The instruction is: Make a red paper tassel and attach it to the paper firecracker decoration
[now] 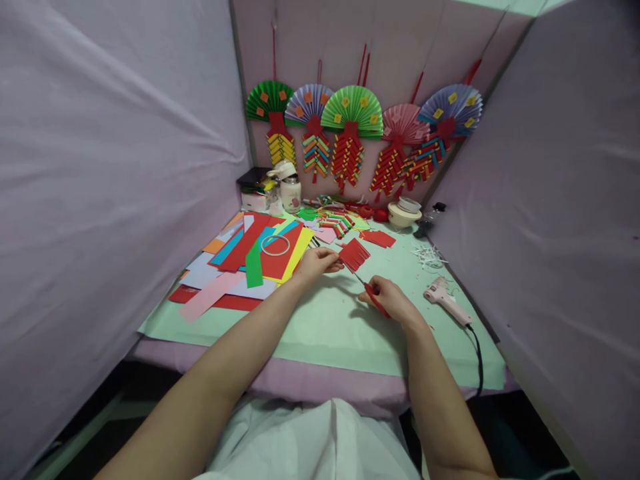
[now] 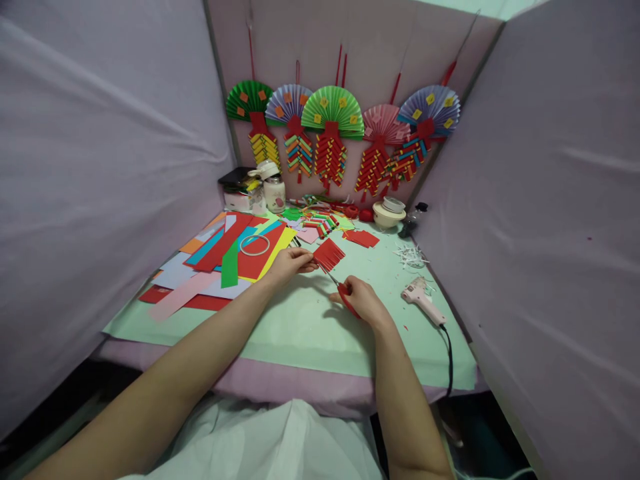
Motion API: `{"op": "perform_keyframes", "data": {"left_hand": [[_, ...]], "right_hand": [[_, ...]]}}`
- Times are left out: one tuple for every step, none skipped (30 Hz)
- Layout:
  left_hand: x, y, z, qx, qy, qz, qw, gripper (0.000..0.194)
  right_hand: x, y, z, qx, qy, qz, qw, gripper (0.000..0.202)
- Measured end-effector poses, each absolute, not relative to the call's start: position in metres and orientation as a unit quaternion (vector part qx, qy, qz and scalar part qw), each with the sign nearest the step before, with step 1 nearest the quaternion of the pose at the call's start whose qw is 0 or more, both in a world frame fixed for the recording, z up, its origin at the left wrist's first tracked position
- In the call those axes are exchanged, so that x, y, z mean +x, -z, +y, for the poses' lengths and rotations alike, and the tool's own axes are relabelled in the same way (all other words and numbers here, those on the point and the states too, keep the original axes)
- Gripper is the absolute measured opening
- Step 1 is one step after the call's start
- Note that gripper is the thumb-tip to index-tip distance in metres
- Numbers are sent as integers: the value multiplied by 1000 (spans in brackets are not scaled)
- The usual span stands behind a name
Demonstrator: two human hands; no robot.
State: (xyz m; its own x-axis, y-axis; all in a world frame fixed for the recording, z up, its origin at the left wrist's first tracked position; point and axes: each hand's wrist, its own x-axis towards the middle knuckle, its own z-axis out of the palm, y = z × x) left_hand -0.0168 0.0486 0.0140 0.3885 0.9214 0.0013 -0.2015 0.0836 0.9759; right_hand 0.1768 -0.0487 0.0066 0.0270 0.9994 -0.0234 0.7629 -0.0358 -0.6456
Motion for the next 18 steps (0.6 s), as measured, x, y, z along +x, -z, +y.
{"op": "perform_keyframes", "data": {"left_hand": [[-17, -13, 49, 520, -434, 344, 650, 22], [-16, -13, 49, 521, -435, 344, 649, 22], [-16, -12, 49, 521, -436, 344, 648, 23], [-16, -12, 50, 522, -437, 345, 646, 24], [-16, -11, 50, 521, -438, 346, 646, 24], [-16, -11, 50, 520, -438, 347, 646, 24], [-16, -11, 50, 518, -439, 347, 646, 25], [-16, -11, 50, 517, -440, 347, 647, 25], [-16, -11, 50, 517, -439, 348, 648, 26], [-17, -11, 50, 517, -437, 348, 648, 26], [-17, -12, 50, 518, -436, 348, 649, 26], [-17, -13, 49, 518, -434, 347, 651, 26], [-17, -13, 49, 518, -432, 345, 653, 26], [-17, -14, 48, 516, -432, 344, 656, 25], [-16, -15, 48, 512, -431, 344, 658, 25], [-16, -15, 47, 508, -432, 345, 661, 24], [-16, -16, 47, 505, -432, 346, 662, 23], [-16, -16, 47, 502, -432, 348, 664, 22]], "right_hand": [[177, -6, -48, -677, -244, -652, 239, 33], [177, -5, -48, -678, -241, -651, 240, 32], [177, -5, -48, -678, -239, -652, 241, 32], [177, -5, -48, -676, -238, -653, 243, 32], [177, -5, -48, -673, -238, -656, 246, 32], [177, -5, -48, -669, -238, -659, 247, 32], [177, -5, -48, -667, -238, -661, 247, 32], [177, -6, -48, -666, -238, -663, 246, 32], [177, -6, -49, -666, -238, -663, 245, 32], [177, -6, -49, -667, -238, -663, 243, 33], [177, -6, -49, -667, -238, -663, 243, 33], [177, -7, -49, -667, -236, -664, 242, 33], [177, -7, -49, -667, -235, -664, 242, 33], [177, -6, -48, -667, -233, -664, 243, 33], [177, -6, -48, -668, -230, -664, 245, 33], [177, -6, -48, -669, -228, -663, 247, 33], [177, -6, -48, -671, -227, -661, 249, 33], [177, -6, -49, -671, -227, -659, 252, 33]]}}
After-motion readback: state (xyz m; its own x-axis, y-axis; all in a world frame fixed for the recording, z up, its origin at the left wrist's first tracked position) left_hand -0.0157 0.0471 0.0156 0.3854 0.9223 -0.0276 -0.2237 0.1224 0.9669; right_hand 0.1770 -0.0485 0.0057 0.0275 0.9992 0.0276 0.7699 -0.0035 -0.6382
